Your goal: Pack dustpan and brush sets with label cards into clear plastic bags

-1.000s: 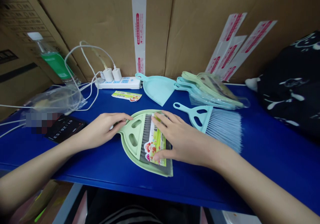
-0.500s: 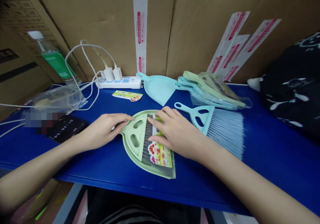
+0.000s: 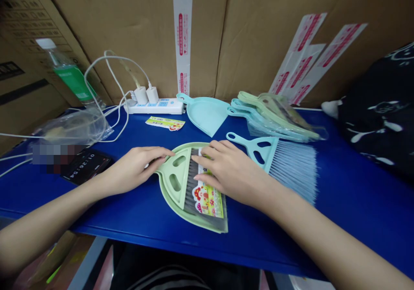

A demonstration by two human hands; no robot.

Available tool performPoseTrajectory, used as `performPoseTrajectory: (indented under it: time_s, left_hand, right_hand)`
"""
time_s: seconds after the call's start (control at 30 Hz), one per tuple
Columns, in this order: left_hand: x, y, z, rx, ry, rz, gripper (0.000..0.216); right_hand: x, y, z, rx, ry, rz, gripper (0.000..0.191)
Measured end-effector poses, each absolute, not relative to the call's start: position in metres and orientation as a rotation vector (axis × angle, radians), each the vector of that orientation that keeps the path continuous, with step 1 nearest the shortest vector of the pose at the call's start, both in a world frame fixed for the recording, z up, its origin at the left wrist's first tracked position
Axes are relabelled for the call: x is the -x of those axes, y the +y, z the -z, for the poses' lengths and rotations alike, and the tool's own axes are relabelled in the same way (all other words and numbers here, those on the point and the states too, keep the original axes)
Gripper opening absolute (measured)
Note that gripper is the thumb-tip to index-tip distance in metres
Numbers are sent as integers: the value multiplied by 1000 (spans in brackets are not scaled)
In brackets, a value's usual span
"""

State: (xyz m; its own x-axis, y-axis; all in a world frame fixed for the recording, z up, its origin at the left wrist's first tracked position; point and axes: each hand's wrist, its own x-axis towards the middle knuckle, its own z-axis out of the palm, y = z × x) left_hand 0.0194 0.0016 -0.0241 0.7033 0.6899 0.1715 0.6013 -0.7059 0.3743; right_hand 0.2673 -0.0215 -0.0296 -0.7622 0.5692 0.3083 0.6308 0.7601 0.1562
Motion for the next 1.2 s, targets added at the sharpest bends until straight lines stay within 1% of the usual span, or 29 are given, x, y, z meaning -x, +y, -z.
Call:
performPoseTrajectory:
  time_s: [0.3, 0.53, 0.73, 1.2]
  left_hand:
    - [-20, 2, 24, -2627, 1027, -434, 26]
    - [-20, 1, 24, -2634, 1027, -428, 27]
    - [-19, 2, 24, -2635, 1013, -445, 27]
    - [-20, 2, 24, -2631, 1026, -429, 27]
  right_hand:
    - [-268, -21, 31, 952, -2726, 409, 37]
    - [-267, -20, 31, 926, -2718, 427, 34]
    - [-268, -21, 32, 960, -2741, 380, 36]
    - [-268, -21, 32, 929, -2751, 395, 43]
